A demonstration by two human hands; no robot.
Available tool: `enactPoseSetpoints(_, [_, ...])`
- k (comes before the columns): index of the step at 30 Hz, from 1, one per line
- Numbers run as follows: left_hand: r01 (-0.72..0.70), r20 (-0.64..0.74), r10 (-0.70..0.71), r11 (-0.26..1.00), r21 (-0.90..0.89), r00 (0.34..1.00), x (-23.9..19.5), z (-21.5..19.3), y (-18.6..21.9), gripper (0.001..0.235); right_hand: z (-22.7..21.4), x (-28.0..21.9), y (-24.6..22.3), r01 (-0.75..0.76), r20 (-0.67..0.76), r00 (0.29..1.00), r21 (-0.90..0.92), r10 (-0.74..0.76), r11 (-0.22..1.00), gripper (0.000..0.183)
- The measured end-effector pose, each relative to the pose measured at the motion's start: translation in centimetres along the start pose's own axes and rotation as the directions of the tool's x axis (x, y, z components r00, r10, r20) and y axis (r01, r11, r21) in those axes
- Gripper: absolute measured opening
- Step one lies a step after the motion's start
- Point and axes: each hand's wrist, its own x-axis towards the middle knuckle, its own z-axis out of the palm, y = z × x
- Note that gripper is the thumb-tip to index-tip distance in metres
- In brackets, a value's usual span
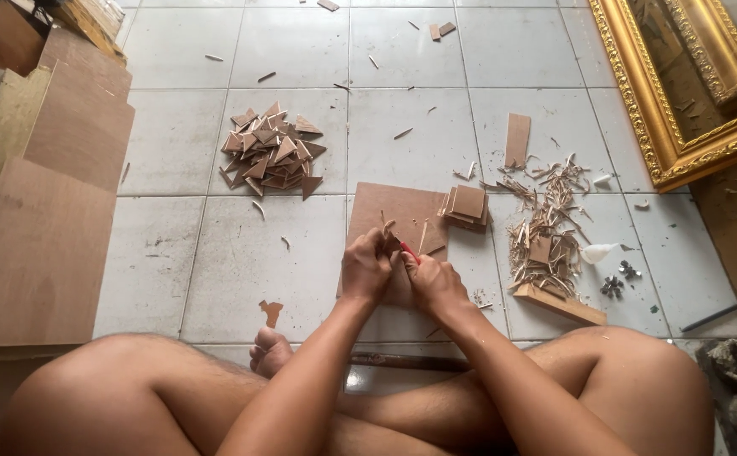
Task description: The person sits on the floor and uses a red utility knife to cut small rectangular pieces of brown cardboard. They repeatedly score and snap the material, stacking the cut pieces and leaving shavings on the floor.
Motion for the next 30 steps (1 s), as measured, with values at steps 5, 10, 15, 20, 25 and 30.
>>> enactPoseSetpoints(5, [0.004, 0.005, -0.004, 1.000, 0.017, 1.000, 0.0, -0.9, 1.3, 0.014, -1.2, 0.1, -0.7, -0.044, 0.043, 0.998, -0.072, 0.047, 0.996, 0.078])
enactPoseSetpoints(10, [0.048, 0.005, -0.048, 0.999, 0.020, 0.999, 0.0, -1.1, 1.9, 0.020, 0.1, 2.1, 0.7, -0.089, 0.075, 0.992, -0.131, 0.100, 0.987, 0.073])
enactPoseSetpoints(15, [0.023, 0.024, -0.023, 1.000, 0.022, 0.999, 0.1, -1.2, 1.3, 0.013, -0.1, 2.0, 0.8, -0.022, 0.084, 0.996, -0.062, 0.027, 0.998, 0.087])
enactPoseSetpoints(20, [-0.003, 0.047, 0.002, 0.999, 0.032, 0.999, -0.3, -1.5, 2.0, 0.011, -3.5, -4.6, -0.2, 0.058, 0.006, 0.998, 0.196, -0.060, 0.979, 0.089])
enactPoseSetpoints(25, [-0.030, 0.042, 0.028, 0.999, 0.030, 0.999, -0.3, -1.4, 1.7, 0.014, -2.5, -3.5, -0.6, 0.174, -0.127, 0.979, 0.129, -0.157, 0.976, 0.084])
enactPoseSetpoints(30, [-0.041, 0.049, 0.040, 0.999, 0.032, 0.998, -0.7, -1.6, 1.6, 0.014, -1.0, -2.6, -0.4, 0.137, -0.129, 0.983, 0.064, -0.128, 0.989, 0.084])
